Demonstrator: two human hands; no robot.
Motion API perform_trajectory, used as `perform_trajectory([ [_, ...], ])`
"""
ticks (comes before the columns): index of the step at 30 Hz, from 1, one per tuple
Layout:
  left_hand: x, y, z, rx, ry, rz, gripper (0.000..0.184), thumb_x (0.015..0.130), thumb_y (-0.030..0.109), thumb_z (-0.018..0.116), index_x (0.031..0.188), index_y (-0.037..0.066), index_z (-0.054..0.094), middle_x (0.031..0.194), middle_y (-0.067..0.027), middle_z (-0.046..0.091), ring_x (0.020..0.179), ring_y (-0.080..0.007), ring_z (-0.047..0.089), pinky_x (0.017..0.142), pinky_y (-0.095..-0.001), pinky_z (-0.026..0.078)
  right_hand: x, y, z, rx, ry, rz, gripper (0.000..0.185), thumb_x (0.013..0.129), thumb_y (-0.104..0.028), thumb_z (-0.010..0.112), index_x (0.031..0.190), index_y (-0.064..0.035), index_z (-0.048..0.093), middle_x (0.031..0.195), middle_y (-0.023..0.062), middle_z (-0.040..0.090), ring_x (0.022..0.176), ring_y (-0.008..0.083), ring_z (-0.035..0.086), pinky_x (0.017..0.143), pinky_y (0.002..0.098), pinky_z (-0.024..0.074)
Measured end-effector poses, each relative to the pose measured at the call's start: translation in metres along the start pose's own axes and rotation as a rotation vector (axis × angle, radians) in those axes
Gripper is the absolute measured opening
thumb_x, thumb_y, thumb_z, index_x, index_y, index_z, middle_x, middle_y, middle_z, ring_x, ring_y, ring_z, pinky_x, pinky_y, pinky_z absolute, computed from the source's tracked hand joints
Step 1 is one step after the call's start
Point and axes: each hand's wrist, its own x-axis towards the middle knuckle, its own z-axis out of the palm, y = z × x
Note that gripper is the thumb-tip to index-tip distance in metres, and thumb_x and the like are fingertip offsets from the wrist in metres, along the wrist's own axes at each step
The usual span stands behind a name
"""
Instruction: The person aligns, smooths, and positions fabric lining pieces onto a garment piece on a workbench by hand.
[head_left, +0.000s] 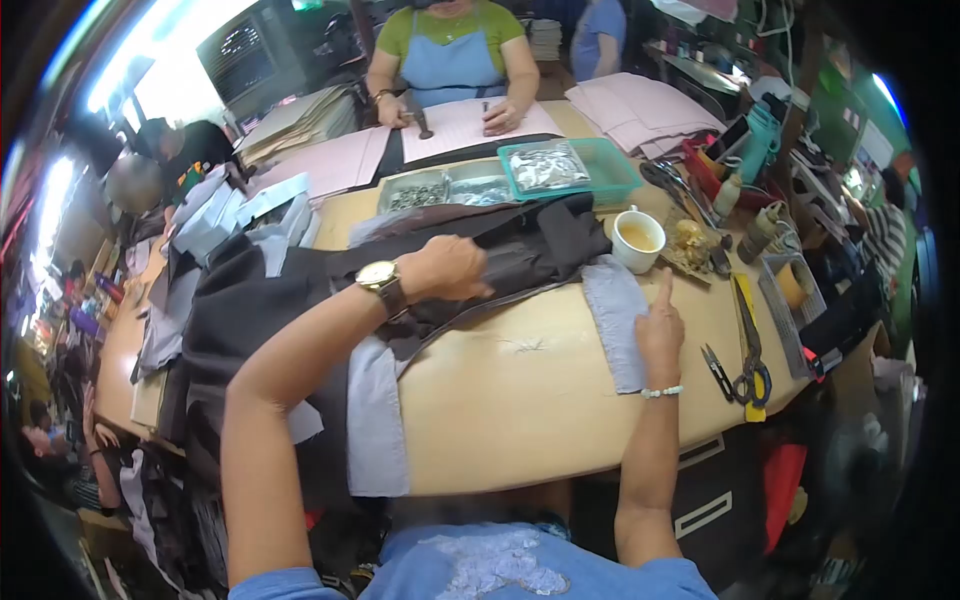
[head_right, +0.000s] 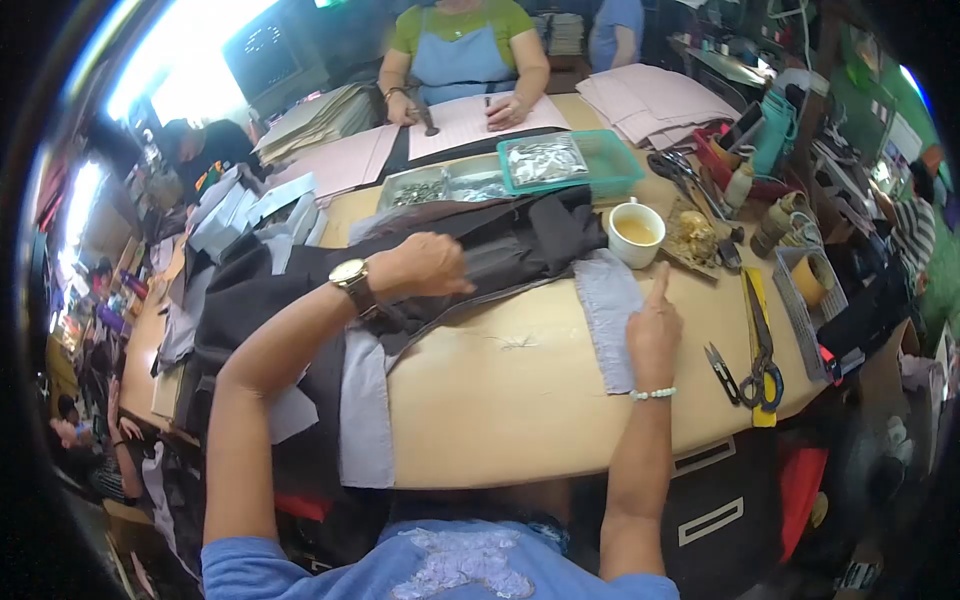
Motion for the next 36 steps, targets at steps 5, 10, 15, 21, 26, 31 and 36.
perform_trajectory([
  [5,0.105,0.049,0.000,-0.269,0.452,0.049,0.033,0.082,0.035,0.060,0.083,0.002,0.062,0.076,-0.0197,0.064,0.070,-0.0375,0.063,0.063,-0.0478,0.049,-0.006,-0.017,-0.006,0.819,-0.058,-0.206,0.080,0.073,0.005,0.056,0.144,-0.0035,0.020,0.081,0.0091,0.058,0.070,0.0173,0.057,0.067,0.0283,0.0482],
  [10,0.174,0.089,-0.003,-0.328,0.380,-0.142,0.044,0.081,0.042,0.056,0.083,-0.002,0.063,0.082,-0.0246,0.064,0.076,-0.0370,0.065,0.067,-0.0465,0.052,-0.021,-0.047,-0.014,1.399,-0.137,-0.273,0.083,0.076,0.009,0.053,0.147,-0.0058,0.013,0.088,0.0017,0.053,0.079,0.0081,0.051,0.076,0.0224,0.0433],
  [15,0.200,0.088,-0.017,-0.460,0.174,-0.247,0.040,0.065,0.034,0.069,0.078,-0.004,0.068,0.077,-0.0191,0.067,0.067,-0.0276,0.068,0.060,-0.0376,0.056,-0.027,-0.051,-0.015,1.508,-0.026,-0.334,0.086,0.077,0.009,0.051,0.148,-0.0083,0.006,0.092,0.0019,0.052,0.082,0.0077,0.051,0.078,0.0215,0.0422],
  [21,0.174,0.070,-0.035,-0.532,-0.230,-0.114,0.029,0.068,0.020,0.070,0.085,-0.002,0.063,0.074,-0.0124,0.065,0.059,-0.0206,0.065,0.051,-0.0301,0.052,-0.040,-0.061,-0.019,1.496,-0.172,-0.359,0.089,0.075,0.009,0.051,0.148,-0.0092,0.004,0.094,0.0040,0.052,0.091,0.0133,0.054,0.087,0.0278,0.0430],
  [26,0.114,0.049,-0.047,-0.577,-0.033,-0.041,0.021,0.068,0.003,0.056,0.088,0.004,0.060,0.080,-0.0127,0.065,0.071,-0.0232,0.064,0.059,-0.0342,0.050,-0.043,-0.061,-0.013,1.472,-0.105,-0.516,0.086,0.076,0.007,0.050,0.147,-0.0071,0.005,0.095,0.0047,0.052,0.088,0.0123,0.053,0.085,0.0260,0.0430],
  [31,0.053,-0.033,-0.072,-0.474,0.142,0.024,0.032,0.074,0.009,0.061,0.104,-0.002,0.062,0.089,-0.0139,0.066,0.082,-0.0198,0.061,0.071,-0.0310,0.048,-0.020,-0.042,-0.015,1.177,0.385,-0.265,0.074,0.080,0.001,0.054,0.145,-0.0047,0.019,0.113,0.0107,0.051,0.109,0.0221,0.050,0.103,0.0382,0.0330],
  [36,0.010,-0.078,-0.122,-0.864,0.178,-0.223,0.028,0.081,0.008,0.060,0.107,-0.002,0.064,0.094,-0.0059,0.066,0.081,-0.0129,0.060,0.072,-0.0268,0.049,-0.007,-0.024,-0.015,1.014,0.570,-0.118,0.068,0.083,0.000,0.055,0.144,-0.0034,0.023,0.130,0.0153,0.044,0.119,0.0248,0.045,0.102,0.0398,0.0325],
])
